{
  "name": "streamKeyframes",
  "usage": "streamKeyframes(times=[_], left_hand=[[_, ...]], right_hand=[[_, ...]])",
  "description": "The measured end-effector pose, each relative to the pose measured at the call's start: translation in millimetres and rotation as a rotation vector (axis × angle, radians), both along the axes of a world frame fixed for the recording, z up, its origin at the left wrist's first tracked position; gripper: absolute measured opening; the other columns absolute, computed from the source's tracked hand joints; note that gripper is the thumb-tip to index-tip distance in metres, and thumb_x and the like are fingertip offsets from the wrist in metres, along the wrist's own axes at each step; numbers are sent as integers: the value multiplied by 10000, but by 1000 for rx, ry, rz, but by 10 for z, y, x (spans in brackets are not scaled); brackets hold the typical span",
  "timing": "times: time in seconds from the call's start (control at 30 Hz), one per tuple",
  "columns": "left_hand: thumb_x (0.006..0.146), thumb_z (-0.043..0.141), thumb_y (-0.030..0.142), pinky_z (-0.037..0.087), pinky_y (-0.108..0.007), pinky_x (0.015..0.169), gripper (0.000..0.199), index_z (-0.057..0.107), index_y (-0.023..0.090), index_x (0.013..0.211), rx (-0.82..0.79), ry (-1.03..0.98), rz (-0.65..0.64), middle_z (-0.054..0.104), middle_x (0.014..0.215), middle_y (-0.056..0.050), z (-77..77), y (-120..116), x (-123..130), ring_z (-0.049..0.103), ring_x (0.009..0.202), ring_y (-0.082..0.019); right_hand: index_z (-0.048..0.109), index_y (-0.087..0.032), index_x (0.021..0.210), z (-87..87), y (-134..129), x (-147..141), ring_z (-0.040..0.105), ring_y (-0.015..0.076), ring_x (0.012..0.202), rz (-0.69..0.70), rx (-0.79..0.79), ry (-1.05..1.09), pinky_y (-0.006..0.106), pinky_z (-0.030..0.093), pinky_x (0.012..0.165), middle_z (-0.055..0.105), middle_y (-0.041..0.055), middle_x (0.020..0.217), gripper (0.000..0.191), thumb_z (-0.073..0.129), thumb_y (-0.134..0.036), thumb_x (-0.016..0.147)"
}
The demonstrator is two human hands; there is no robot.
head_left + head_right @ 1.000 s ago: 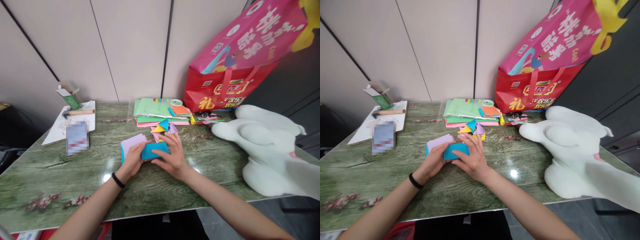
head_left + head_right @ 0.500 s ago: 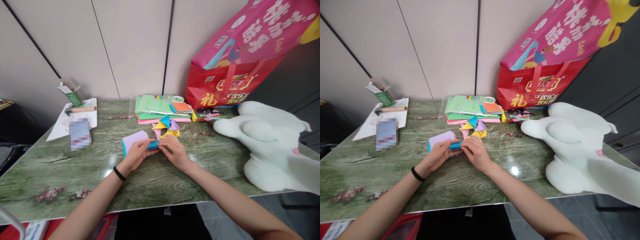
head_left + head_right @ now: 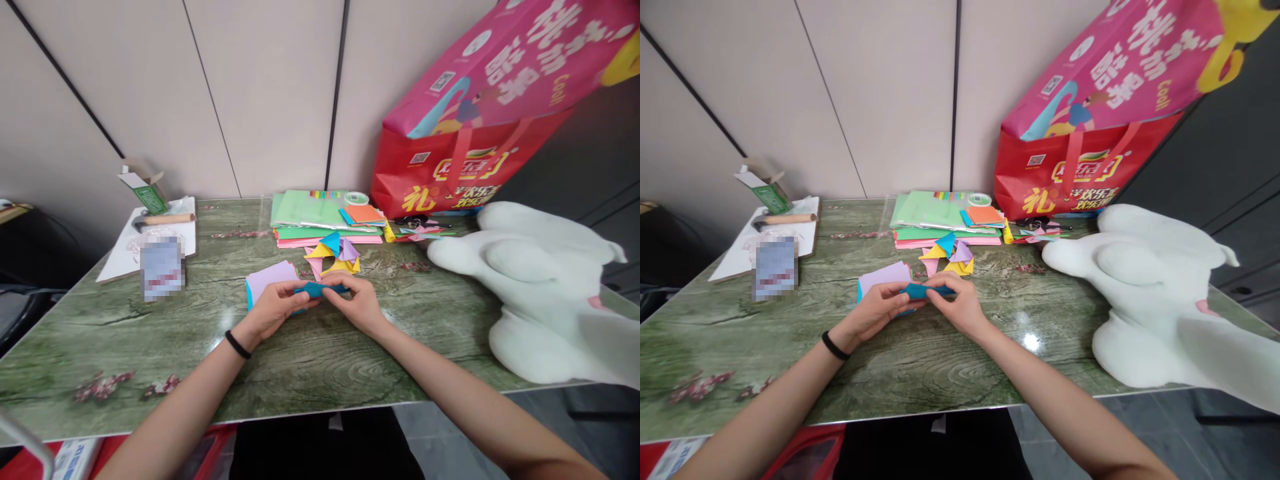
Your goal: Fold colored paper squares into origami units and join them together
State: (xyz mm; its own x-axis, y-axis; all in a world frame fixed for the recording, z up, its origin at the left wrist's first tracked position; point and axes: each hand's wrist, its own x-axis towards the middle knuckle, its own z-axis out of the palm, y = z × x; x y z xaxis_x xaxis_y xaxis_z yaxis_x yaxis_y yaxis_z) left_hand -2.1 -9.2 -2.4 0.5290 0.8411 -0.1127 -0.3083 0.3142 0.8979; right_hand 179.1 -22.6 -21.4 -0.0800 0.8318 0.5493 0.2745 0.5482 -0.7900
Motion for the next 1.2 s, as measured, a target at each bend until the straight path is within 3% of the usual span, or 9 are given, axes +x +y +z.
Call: streamKeyframes(times=[0.13, 0.33, 0.47, 0.6, 0.7, 0.83, 1.0, 1.2], left_hand=[[694, 737, 262, 466, -402, 929, 271, 715, 80, 894, -8, 2, 0, 718, 931, -118, -22, 6, 0, 651, 915, -223], [722, 708, 305, 485, -429, 891, 276, 715, 70, 868, -48, -17, 33, 718, 933, -138, -15, 10, 10, 653, 917, -251], [705, 716, 338, 504, -386, 848, 293, 719, 79, 843, -99, -23, 104, 728, 878, -131, -11, 34, 8, 669, 850, -233], [690, 726, 330, 524, -330, 743, 267, 725, 98, 822, -72, 13, 163, 734, 820, -107, -8, 35, 6, 665, 730, -197], [671, 744, 284, 516, -289, 700, 253, 724, 102, 846, -46, 19, 171, 732, 816, -89, 2, 9, 20, 648, 693, -163], [629, 775, 245, 512, -263, 696, 289, 715, 100, 871, -34, 9, 185, 730, 825, -75, 1, -13, 47, 647, 708, -150], [651, 755, 332, 539, -340, 723, 326, 693, 82, 851, -71, -31, 264, 726, 807, -103, 0, 8, 57, 670, 788, -223], [691, 727, 342, 525, -398, 813, 328, 669, 93, 896, -57, -69, 192, 728, 868, -120, 36, -11, 60, 668, 892, -260]], right_hand=[[610, -198, 833, -14, -12, 8, 626, 195, 816, -64, -37, -29, 346, 494, 775, 671, 47, 849, 101, 644, -250, 753], [608, -225, 872, 8, -9, 19, 555, 228, 1033, -104, 249, -203, 441, 426, 926, 624, 70, 1030, 82, 603, -205, 792], [642, -257, 996, 31, -10, 28, 429, 273, 1211, -165, 350, -350, 522, 361, 989, 512, 74, 1258, 225, 593, -181, 790], [677, -300, 943, 37, -17, 30, 289, 303, 1315, -209, 423, -403, 571, 309, 1015, 320, -11, 1433, 285, 600, -108, 746], [699, -302, 842, 26, -11, 32, 273, 306, 1320, -211, 462, -418, 567, 308, 1017, 279, -66, 1452, 263, 617, -86, 717], [706, -284, 775, 13, -4, 33, 303, 309, 1296, -183, 468, -442, 551, 329, 1007, 305, -60, 1441, 137, 678, -166, 712], [702, -260, 722, 13, -19, 14, 312, 314, 1285, -151, 449, -445, 541, 327, 1002, 333, -27, 1430, 8, 705, -256, 716], [658, -211, 700, 11, -25, -6, 338, 299, 1280, -170, 297, -328, 538, 312, 1017, 384, 50, 1381, 75, 637, -239, 766]])
